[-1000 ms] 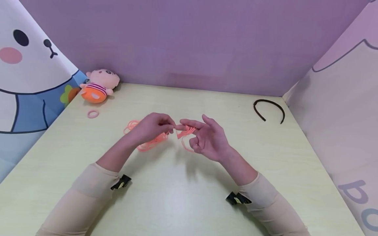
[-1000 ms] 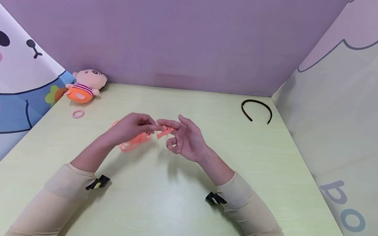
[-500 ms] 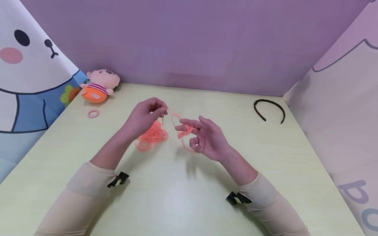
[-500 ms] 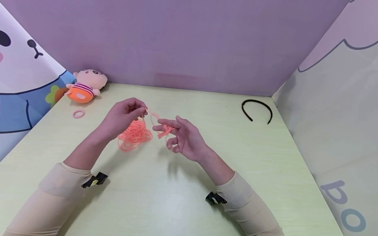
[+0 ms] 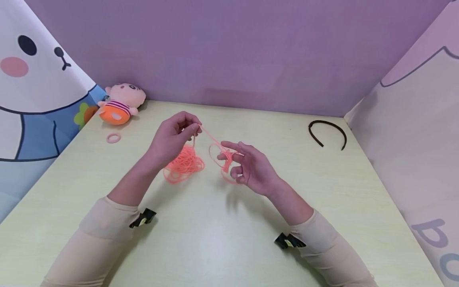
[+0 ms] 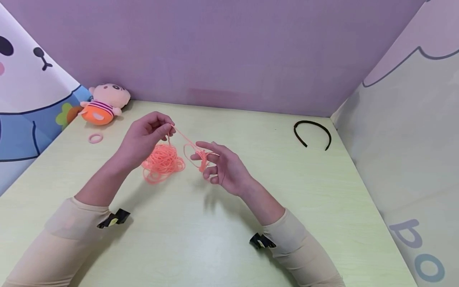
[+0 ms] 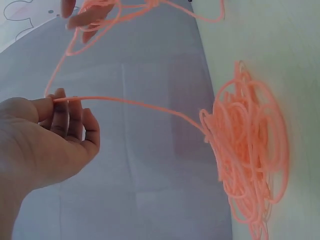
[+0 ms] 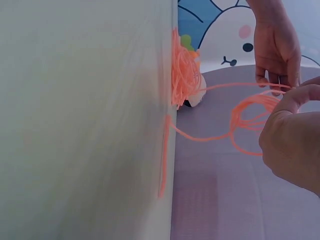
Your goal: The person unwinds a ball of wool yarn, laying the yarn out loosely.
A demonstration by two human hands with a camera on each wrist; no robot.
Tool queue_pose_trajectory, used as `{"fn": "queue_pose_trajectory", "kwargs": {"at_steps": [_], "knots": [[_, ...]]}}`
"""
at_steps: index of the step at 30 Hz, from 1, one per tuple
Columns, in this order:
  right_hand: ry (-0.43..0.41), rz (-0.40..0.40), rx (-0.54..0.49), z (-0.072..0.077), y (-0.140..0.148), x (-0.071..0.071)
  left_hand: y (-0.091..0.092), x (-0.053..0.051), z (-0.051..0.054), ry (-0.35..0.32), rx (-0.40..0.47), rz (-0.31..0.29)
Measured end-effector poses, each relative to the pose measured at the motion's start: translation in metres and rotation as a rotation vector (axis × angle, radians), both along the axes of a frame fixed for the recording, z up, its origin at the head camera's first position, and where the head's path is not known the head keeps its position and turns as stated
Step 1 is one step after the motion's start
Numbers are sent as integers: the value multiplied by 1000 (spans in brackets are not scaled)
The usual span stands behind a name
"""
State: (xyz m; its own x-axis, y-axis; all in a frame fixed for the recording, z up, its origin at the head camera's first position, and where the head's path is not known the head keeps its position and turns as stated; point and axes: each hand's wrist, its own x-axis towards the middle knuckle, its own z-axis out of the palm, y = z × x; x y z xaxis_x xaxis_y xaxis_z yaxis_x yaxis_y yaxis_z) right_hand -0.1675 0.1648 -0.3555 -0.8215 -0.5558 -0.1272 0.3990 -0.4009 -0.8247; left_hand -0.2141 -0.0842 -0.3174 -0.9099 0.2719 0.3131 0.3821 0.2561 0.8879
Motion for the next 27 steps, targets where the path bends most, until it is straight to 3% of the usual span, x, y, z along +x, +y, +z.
{"fn": "queue_pose_trajectory", "kwargs": {"at_steps": [4, 7, 15, 27], "knots": [[9, -42, 52, -1, -1, 0, -2, 0, 2, 8, 18, 0], [17, -86, 74, -1, -2, 0, -5, -2, 4, -10, 23, 39], [-8, -162, 91, -1, -2, -1, -19, -11, 6, -68, 105, 221], [-29, -185, 44, -1, -1, -2, -40, -22, 7, -195, 123, 425]]}}
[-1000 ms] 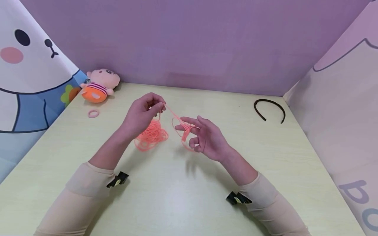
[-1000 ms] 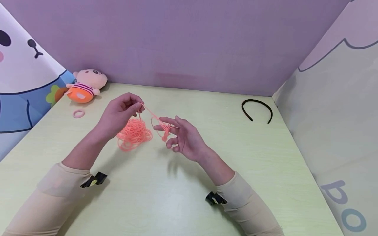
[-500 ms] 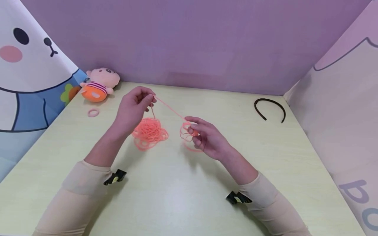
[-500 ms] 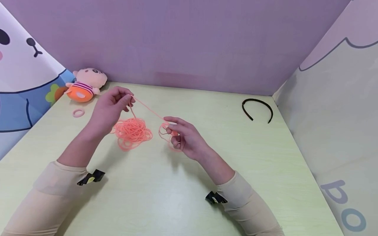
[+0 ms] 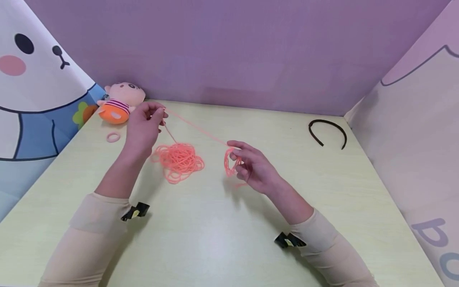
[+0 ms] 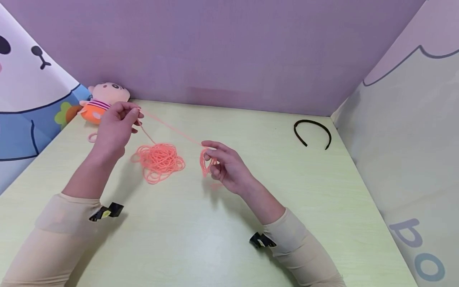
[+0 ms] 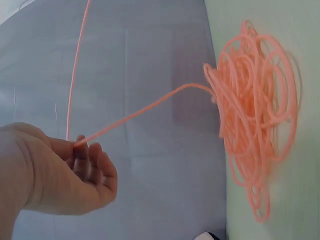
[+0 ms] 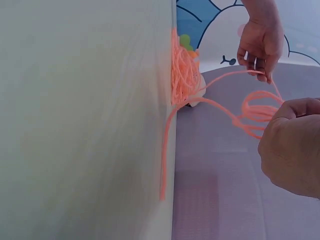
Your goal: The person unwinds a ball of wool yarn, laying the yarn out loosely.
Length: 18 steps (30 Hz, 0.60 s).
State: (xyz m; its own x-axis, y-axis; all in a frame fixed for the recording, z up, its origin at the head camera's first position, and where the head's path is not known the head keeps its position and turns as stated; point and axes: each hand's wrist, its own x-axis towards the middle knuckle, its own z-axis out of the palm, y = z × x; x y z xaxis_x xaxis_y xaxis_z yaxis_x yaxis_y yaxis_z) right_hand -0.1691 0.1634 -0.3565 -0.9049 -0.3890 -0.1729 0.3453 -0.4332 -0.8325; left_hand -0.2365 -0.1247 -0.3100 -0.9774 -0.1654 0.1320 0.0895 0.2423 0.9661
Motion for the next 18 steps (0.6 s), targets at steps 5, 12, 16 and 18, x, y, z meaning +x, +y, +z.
{"fn": "queue_pose_trajectory", "kwargs": {"at_steps": [5, 12, 16, 18], "knots": [[15, 3, -1, 0, 0, 0, -1, -2, -1, 15, -35, 77], [54, 31, 8, 0, -1, 0, 15, 5, -6, 89, -202, -98], [66, 66, 10, 1, -1, 1, 30, 11, -12, 80, -286, -369], [75, 89, 12, 1, -1, 2, 38, 14, -16, 69, -314, -502]]}}
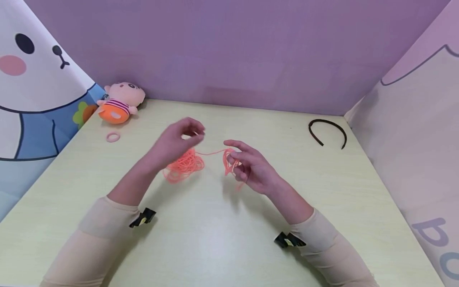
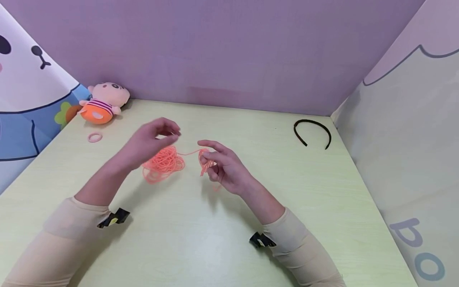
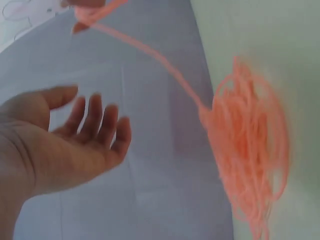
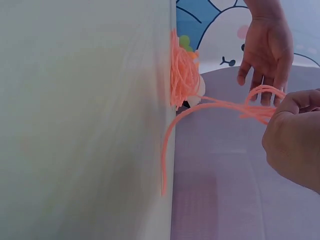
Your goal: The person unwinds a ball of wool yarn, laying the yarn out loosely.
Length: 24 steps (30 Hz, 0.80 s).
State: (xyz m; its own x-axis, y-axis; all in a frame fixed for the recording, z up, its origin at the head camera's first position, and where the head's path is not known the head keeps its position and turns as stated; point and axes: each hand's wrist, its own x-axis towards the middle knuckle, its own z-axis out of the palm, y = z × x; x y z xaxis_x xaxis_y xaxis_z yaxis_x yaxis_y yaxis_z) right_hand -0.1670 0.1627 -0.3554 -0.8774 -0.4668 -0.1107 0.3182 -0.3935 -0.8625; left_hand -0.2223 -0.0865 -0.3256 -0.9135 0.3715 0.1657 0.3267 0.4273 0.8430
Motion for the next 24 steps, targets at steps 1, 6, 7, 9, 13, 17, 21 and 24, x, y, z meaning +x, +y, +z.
{"fn": "queue_pose_trajectory", "kwargs": {"at_steps": [1, 6, 7, 9, 13, 17, 21, 24], "knots": [[6, 12, 0, 0, 0, 0, 4, 1, -2, -3, -20, -62], [23, 57, -17, 0, 1, 1, 16, 9, -9, -5, -113, -299], [23, 61, -21, 0, 1, 2, 17, 10, -10, -1, -124, -316], [21, 65, -23, 1, 1, 2, 18, 12, -9, -11, -142, -305], [12, 62, -12, 1, 2, 2, 14, 10, -5, -51, -127, -199], [2, 59, -4, 1, 2, 1, 4, 3, -3, -57, -108, -122], [-4, 61, -2, 1, 2, 1, -6, -4, -1, -51, -125, -52], [-5, 57, 0, 1, 2, 1, -14, -8, -1, -71, -132, 5]]}}
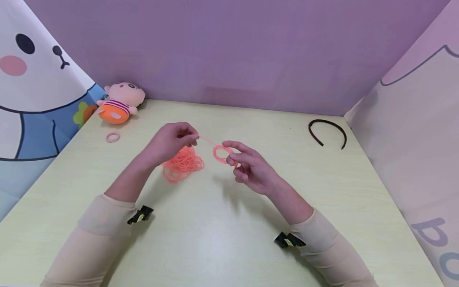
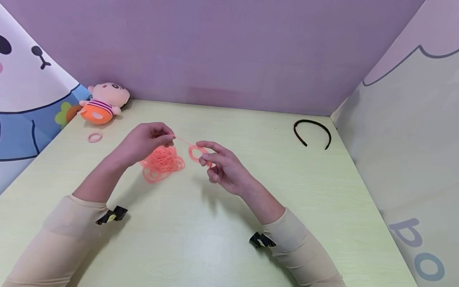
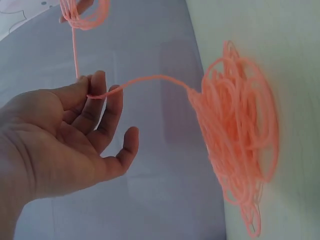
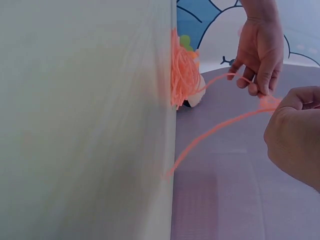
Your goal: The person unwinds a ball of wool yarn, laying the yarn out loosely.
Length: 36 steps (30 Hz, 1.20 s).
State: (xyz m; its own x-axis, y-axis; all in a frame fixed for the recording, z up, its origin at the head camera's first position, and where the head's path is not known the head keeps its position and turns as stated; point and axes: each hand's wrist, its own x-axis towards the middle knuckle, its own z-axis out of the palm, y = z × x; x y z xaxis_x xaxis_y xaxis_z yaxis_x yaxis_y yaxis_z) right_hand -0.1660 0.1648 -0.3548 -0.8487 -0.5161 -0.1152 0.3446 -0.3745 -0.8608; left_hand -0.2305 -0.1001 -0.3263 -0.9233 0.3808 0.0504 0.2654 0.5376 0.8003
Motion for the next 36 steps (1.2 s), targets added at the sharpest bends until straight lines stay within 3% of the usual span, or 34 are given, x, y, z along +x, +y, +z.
{"fn": "queue_pose_trajectory", "kwargs": {"at_steps": [7, 16, 21, 25, 29, 33, 36], "knots": [[7, 0, -2, -1, 0, 0, -13, -6, 3, -35, -23, 118], [9, 1, 1, -1, 1, 0, -26, -9, 6, -22, -38, 210], [9, -4, -2, -1, 1, 0, -32, -9, 9, -54, -67, 254], [10, -5, -3, -1, 1, 0, -36, -11, 10, -78, -140, 287], [9, -5, -5, -2, 1, -1, -42, -13, 9, -80, -286, 315], [15, 3, -10, -2, 1, -1, -47, -14, 8, -84, -400, 263], [25, 10, -17, -2, 1, 0, -43, -13, 7, -89, -411, 121]]}}
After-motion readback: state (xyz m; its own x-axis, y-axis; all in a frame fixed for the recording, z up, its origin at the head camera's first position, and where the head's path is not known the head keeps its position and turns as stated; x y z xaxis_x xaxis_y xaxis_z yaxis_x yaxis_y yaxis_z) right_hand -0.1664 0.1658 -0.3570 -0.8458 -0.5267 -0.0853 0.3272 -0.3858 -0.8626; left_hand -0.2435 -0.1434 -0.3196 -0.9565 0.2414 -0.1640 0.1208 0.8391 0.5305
